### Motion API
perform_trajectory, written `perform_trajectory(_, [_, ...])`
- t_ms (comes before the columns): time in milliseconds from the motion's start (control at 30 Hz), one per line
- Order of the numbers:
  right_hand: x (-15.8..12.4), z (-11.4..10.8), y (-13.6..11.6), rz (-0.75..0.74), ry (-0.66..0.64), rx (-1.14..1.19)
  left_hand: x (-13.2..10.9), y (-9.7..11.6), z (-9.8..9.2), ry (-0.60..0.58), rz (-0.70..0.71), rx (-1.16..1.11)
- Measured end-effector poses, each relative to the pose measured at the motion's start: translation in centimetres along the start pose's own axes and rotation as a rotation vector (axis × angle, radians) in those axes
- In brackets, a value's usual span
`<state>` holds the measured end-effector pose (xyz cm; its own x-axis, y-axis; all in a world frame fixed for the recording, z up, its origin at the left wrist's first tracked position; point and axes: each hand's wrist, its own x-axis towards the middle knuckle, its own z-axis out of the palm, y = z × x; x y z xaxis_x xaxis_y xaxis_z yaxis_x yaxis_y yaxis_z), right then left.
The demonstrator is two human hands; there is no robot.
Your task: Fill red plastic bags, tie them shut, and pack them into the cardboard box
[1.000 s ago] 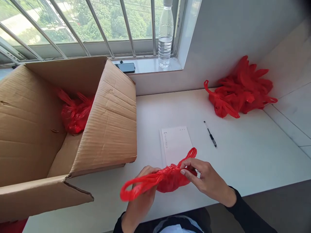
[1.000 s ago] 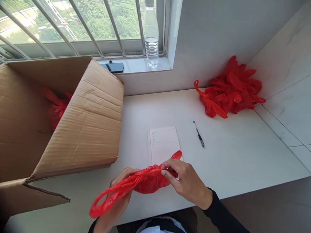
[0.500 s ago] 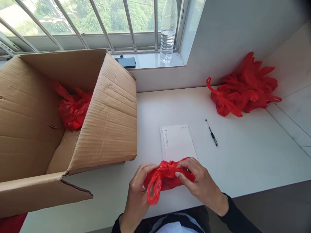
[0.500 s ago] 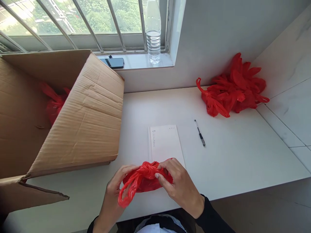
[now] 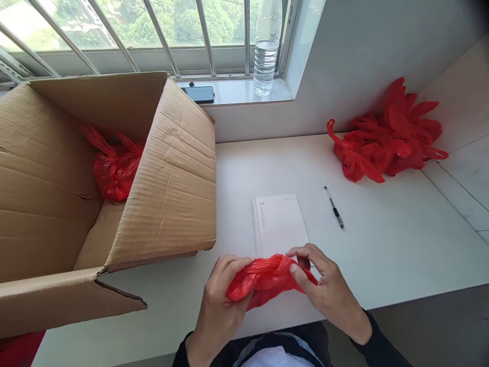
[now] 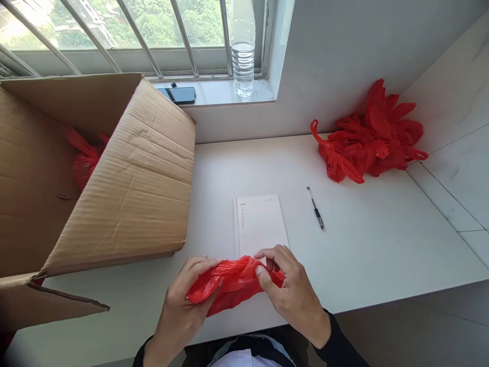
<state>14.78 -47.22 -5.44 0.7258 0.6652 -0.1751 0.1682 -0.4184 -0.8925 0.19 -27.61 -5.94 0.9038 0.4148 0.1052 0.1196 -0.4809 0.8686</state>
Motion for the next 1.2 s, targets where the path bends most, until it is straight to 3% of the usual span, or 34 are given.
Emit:
perform_trajectory(133, [-0.2, -0.5, 0.2, 0.056, 0.058, 0.132, -0.1, 0.0, -0.5, 0.111, -0.163, -0.044])
perform_trajectory(233, [-0.4, -0.5, 0.4, 0.123, 0.052, 0.247, -0.3, 0.3, -0.6, 0.132, -0.253, -0.048])
perform_trajectory(500, [0.0, -0.8, -1.0, 0.096, -0.082, 0.125, 0.0, 0.8, -1.0, 0.062, -0.101, -0.01])
perform_trajectory(700, [-0.2, -2.3, 0.4, 0.192, 0.09, 0.177, 0.1, 0.0, -2.3, 0.153, -0.304, -0.1])
perform_trajectory(933, [0.4, -0.5, -1.8, 0.036, -0.155, 0.044, 0.3, 0.7, -1.8, 0.083, -0.137, -0.083])
perform_trajectory(1100, [0.3, -1.0, -1.1, 0.09, 0.015, 0.162, -0.1, 0.2, -2.1, 0.131, -0.353, -0.053])
perform_trajectory(1200, [0.2, -1.3, 0.2, 0.127, 0.104, 0.268, 0.0, 0.2, -2.2, 0.19, -0.377, -0.105])
